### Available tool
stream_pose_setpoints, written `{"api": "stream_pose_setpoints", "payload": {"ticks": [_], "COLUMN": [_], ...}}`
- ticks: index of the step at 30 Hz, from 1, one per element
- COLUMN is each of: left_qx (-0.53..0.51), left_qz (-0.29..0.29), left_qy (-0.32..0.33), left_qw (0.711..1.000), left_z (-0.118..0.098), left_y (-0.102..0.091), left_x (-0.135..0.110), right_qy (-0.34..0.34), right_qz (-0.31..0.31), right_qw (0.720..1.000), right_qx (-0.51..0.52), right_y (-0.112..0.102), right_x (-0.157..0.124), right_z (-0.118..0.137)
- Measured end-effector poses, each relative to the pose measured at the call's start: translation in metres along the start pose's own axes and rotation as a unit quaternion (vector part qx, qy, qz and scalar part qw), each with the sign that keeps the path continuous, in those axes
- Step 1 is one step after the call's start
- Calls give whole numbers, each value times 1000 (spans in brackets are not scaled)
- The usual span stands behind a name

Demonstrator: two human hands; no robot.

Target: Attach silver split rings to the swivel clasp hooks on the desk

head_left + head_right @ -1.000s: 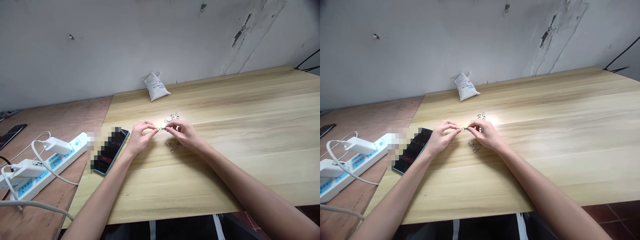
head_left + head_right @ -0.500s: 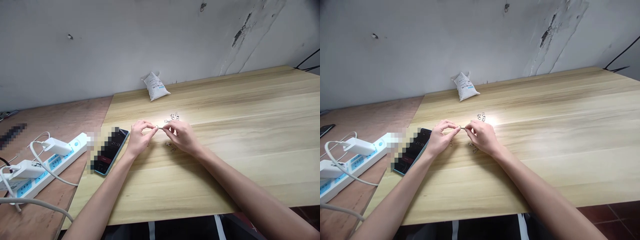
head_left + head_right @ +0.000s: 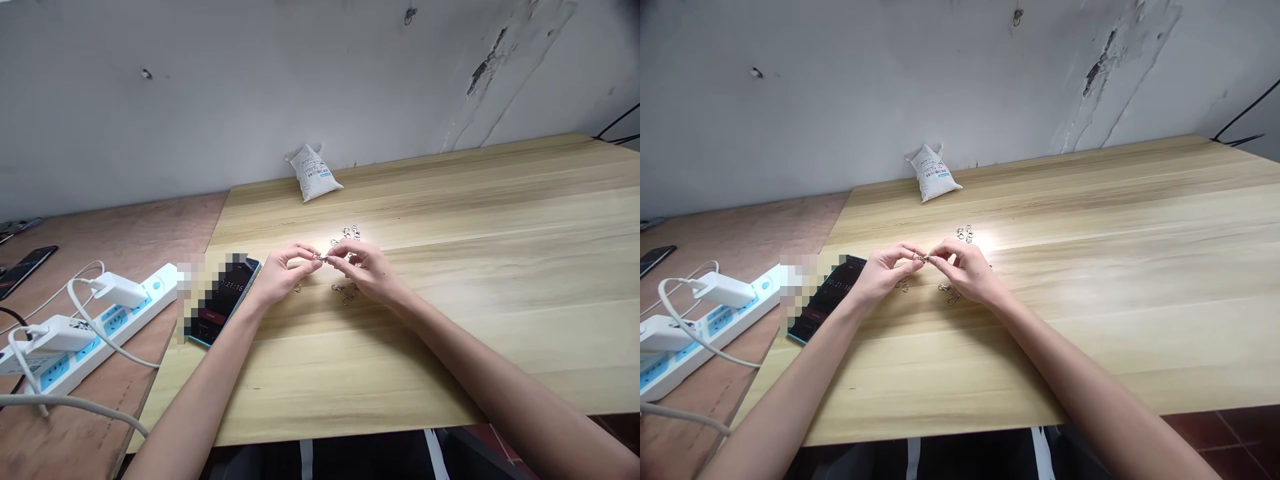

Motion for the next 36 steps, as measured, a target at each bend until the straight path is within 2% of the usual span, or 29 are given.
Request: {"api": "stream_pose_setpoints", "payload": {"ticks": [8, 14, 17, 21, 24, 26, 28, 30, 32, 34, 36], "left_qx": [-57, -57, -57, -54, -11, 81, 212, 335, 411, 435, 422], "left_qz": [23, 31, 17, -31, -44, -46, -54, -62, -66, -74, -90], "left_qy": [-53, -81, -85, -73, -29, 41, 140, 232, 286, 297, 281], "left_qw": [997, 995, 995, 995, 999, 995, 966, 911, 863, 846, 857], "left_z": [2, 7, 7, 6, -1, -11, -25, -37, -42, -42, -40], "left_y": [3, 2, 1, -7, -10, -9, -4, 5, 13, 13, 7], "left_x": [-2, -3, -3, -1, 0, 0, -3, -9, -14, -15, -14], "right_qy": [67, 105, 106, 101, 91, 67, 33, 10, 11, 26, 50], "right_qz": [26, 35, 38, 34, 23, 12, 2, -17, -44, -65, -60], "right_qw": [996, 992, 991, 992, 994, 998, 999, 997, 995, 994, 995], "right_qx": [48, 69, 74, 71, 51, 16, -30, -68, -91, -89, -54], "right_y": [4, 7, 8, 6, -1, -5, -7, -6, -5, -4, -2], "right_x": [-2, -4, -5, -4, -1, 1, 2, 2, 1, 0, -1], "right_z": [-9, -15, -16, -15, -14, -12, -9, -7, -7, -8, -11]}}
Point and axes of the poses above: each hand's wrist, its own x-axis towards the middle knuckle, its own y-axis out of the palm, z = x × y, the point moved 9 cm from there along x, towards the middle knuckle, and after that the axes turned 11 degrees about -z, right-handed, at the moved point
